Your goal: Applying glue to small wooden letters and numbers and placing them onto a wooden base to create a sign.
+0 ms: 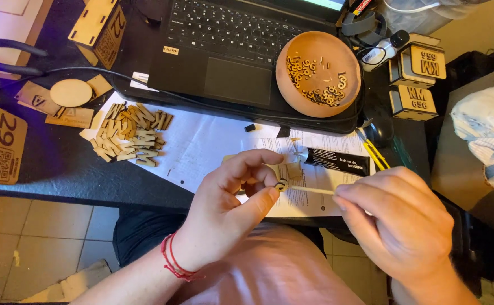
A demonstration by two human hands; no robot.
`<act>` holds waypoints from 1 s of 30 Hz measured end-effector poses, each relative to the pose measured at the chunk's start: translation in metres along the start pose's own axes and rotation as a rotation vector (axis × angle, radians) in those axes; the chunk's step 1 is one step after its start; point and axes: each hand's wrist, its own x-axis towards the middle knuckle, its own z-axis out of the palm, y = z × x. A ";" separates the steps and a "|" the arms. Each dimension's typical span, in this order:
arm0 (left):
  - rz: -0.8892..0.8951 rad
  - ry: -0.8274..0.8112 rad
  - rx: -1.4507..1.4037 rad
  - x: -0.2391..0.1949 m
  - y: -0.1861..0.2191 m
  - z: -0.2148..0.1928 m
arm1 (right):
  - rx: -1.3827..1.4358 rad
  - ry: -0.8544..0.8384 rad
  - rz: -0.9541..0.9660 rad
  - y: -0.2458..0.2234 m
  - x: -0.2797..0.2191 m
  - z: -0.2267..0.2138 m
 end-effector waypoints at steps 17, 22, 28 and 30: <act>-0.172 -0.075 -0.201 0.004 0.001 0.001 | 0.107 0.058 0.044 0.009 -0.005 0.003; -0.198 -0.085 -0.189 0.002 0.002 0.004 | 0.097 0.013 0.024 0.008 -0.001 0.003; -0.180 -0.083 -0.165 0.001 -0.001 0.005 | 0.098 0.077 0.065 0.009 -0.001 0.008; -0.190 -0.078 -0.159 0.001 0.001 0.004 | 0.112 0.071 0.061 0.011 -0.004 0.007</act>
